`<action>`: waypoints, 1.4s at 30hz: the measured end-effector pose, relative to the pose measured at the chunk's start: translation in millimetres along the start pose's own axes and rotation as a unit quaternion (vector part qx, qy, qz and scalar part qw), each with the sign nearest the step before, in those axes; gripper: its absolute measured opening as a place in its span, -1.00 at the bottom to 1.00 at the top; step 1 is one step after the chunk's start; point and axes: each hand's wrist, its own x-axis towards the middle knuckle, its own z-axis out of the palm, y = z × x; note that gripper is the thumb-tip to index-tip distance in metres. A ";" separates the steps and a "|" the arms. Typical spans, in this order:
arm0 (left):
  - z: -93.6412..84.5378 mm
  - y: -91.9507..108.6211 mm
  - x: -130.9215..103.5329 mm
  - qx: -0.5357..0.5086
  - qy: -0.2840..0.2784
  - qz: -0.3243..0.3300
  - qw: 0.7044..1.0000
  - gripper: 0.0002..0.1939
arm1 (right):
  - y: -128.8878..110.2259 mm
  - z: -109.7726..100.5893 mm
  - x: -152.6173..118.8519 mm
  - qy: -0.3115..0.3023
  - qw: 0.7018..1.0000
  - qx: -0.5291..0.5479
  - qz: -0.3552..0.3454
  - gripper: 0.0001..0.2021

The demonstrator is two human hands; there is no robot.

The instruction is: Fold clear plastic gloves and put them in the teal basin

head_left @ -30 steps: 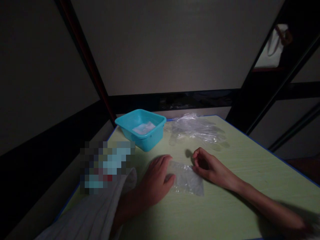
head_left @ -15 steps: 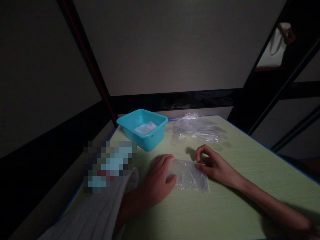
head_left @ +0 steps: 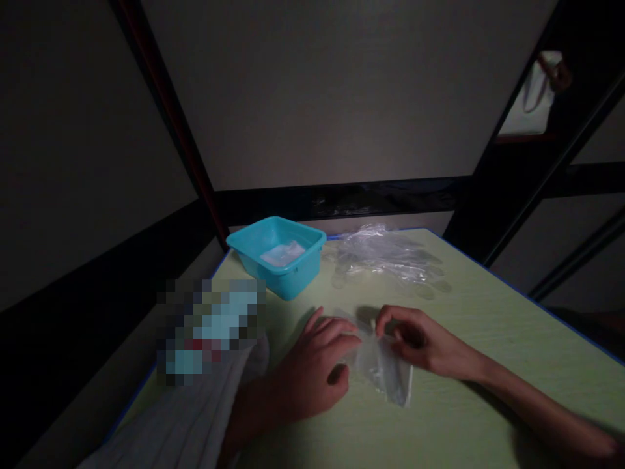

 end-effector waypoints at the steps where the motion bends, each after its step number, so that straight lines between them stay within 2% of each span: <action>1: -1.1 -1.2 0.1 0.016 -0.010 0.005 1.000 -0.59 | -1.0 0.0 -1.7 -0.022 1.000 -0.004 -0.003 -0.82; 5: -5.4 -9.7 2.2 0.096 -0.023 -0.007 0.995 -0.59 | -4.3 0.6 -8.3 -0.103 0.995 0.007 0.001 -0.86; 8: -5.4 -16.5 3.7 0.129 0.005 -0.015 0.991 -0.57 | -4.6 -0.3 -10.7 -0.129 0.991 0.013 -0.031 -0.80; 13: -1.5 -14.4 1.1 0.081 0.069 0.060 0.993 -0.60 | -4.2 -5.6 -9.9 -0.101 0.985 -0.056 -0.125 -0.71; 16: -0.8 -6.4 -0.8 0.054 0.053 0.104 0.992 -0.64 | -4.6 -8.7 -9.7 -0.094 0.978 -0.111 -0.149 -0.66; 20: -0.6 -1.6 -0.7 0.064 0.017 0.109 0.992 -0.66 | -3.3 -10.8 -10.5 -0.098 0.972 -0.141 -0.157 -0.62; 28: 1.6 -8.7 -0.3 0.064 0.025 0.105 0.992 -0.68 | 2.6 -17.9 -11.2 -0.058 0.944 -0.260 -0.195 -0.69; 33: 0.6 -5.8 -0.8 0.064 0.019 0.104 0.992 -0.68 | -5.4 -19.7 -16.0 -0.067 0.951 -0.249 -0.170 -0.72; 38: -2.1 0.3 -2.0 0.060 0.010 0.147 0.987 -0.69 | -7.1 -13.4 -18.3 -0.067 0.926 -0.326 -0.177 -0.87; 42: -3.7 2.9 -2.8 0.051 -0.021 0.174 0.983 -0.69 | -2.5 -9.4 -15.6 -0.078 0.909 -0.361 -0.191 -0.87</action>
